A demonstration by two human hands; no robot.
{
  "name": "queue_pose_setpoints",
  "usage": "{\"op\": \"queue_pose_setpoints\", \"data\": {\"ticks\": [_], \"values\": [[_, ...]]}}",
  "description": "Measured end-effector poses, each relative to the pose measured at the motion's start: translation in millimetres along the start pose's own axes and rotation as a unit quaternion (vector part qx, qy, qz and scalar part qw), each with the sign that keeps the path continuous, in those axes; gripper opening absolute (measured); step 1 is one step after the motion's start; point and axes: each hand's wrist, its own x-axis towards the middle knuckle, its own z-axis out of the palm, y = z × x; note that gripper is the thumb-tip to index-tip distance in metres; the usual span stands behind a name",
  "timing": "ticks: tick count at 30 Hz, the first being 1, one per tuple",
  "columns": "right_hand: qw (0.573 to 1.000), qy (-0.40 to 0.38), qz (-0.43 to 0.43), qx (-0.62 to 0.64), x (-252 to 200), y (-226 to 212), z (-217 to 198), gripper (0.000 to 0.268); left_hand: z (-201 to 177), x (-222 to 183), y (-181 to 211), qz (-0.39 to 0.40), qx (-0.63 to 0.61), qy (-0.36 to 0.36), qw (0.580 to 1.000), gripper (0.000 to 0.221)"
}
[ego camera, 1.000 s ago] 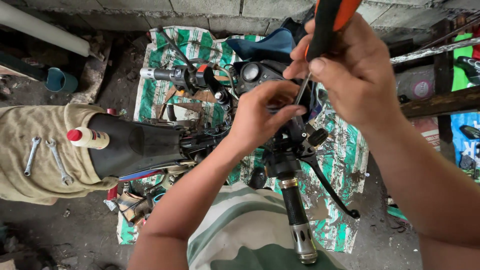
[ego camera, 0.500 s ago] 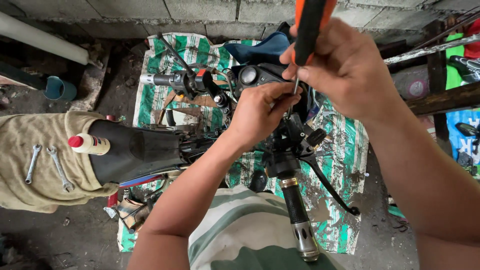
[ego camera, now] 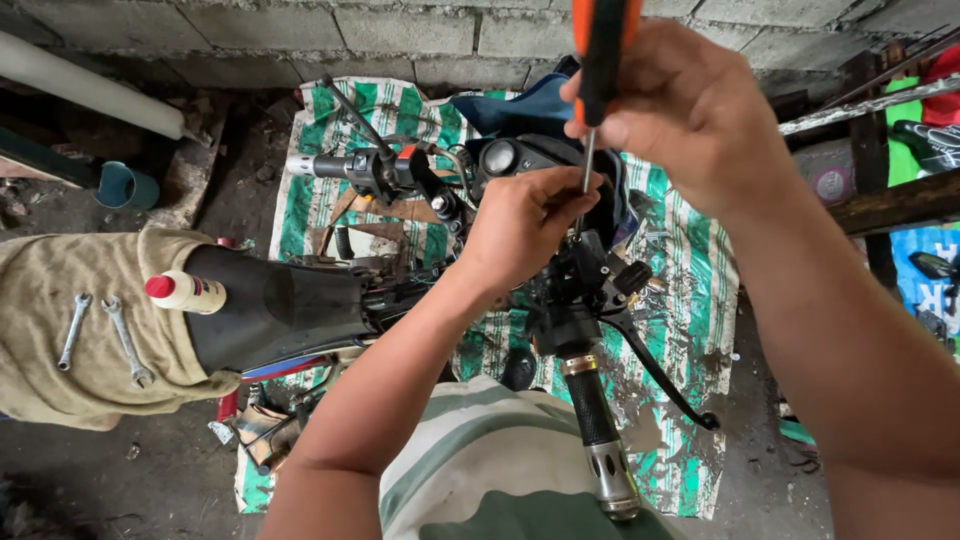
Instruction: Repairing the front assembly of a motorcycle using a screwdriver
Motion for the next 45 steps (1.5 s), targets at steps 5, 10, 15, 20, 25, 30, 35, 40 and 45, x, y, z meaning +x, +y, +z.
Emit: {"op": "queue_pose_setpoints", "data": {"ticks": [5, 10, 15, 20, 25, 30, 35, 40, 45], "values": [[1.0, -0.011, -0.011, -0.021, 1.4, 9.4, -4.0, 0.037, -1.8, -1.3, 4.1, -0.01, -0.014, -0.03, 0.999, 0.026], [0.996, 0.062, 0.037, -0.044, -0.6, 32.3, -2.0, 0.034, 3.8, -0.6, 6.8, -0.101, -0.065, 0.029, 0.992, 0.024], [0.999, -0.016, 0.003, 0.03, 3.3, 2.3, -3.9, 0.048, 4.1, -3.3, -4.9, -0.045, -0.056, 0.001, 0.997, 0.013], [1.0, -0.009, -0.001, 0.019, 5.5, 14.4, -4.0, 0.042, -2.6, -5.9, 5.7, -0.024, -0.069, -0.027, 0.997, 0.022], [0.995, 0.069, 0.069, -0.009, 2.8, 32.7, -1.6, 0.04, 4.1, -3.9, -1.3, -0.013, -0.005, 0.013, 1.0, 0.017], [0.999, -0.014, 0.023, 0.029, 3.3, 1.3, -3.7, 0.038, 2.0, -7.0, 1.2, -0.037, -0.035, -0.008, 0.999, 0.026], [0.999, -0.01, 0.04, 0.023, 3.2, 4.6, -1.1, 0.039, -2.2, -9.4, 6.6, -0.045, -0.076, -0.045, 0.995, 0.041], [0.999, -0.004, 0.028, -0.044, 0.4, 11.3, -1.4, 0.039, -1.8, -5.1, 3.0, 0.019, 0.01, 0.01, 1.0, 0.02], [0.997, -0.072, 0.003, 0.034, 2.6, -3.7, -1.1, 0.04, -2.1, -8.6, 0.5, -0.004, 0.008, 0.004, 1.0, 0.027]]}}
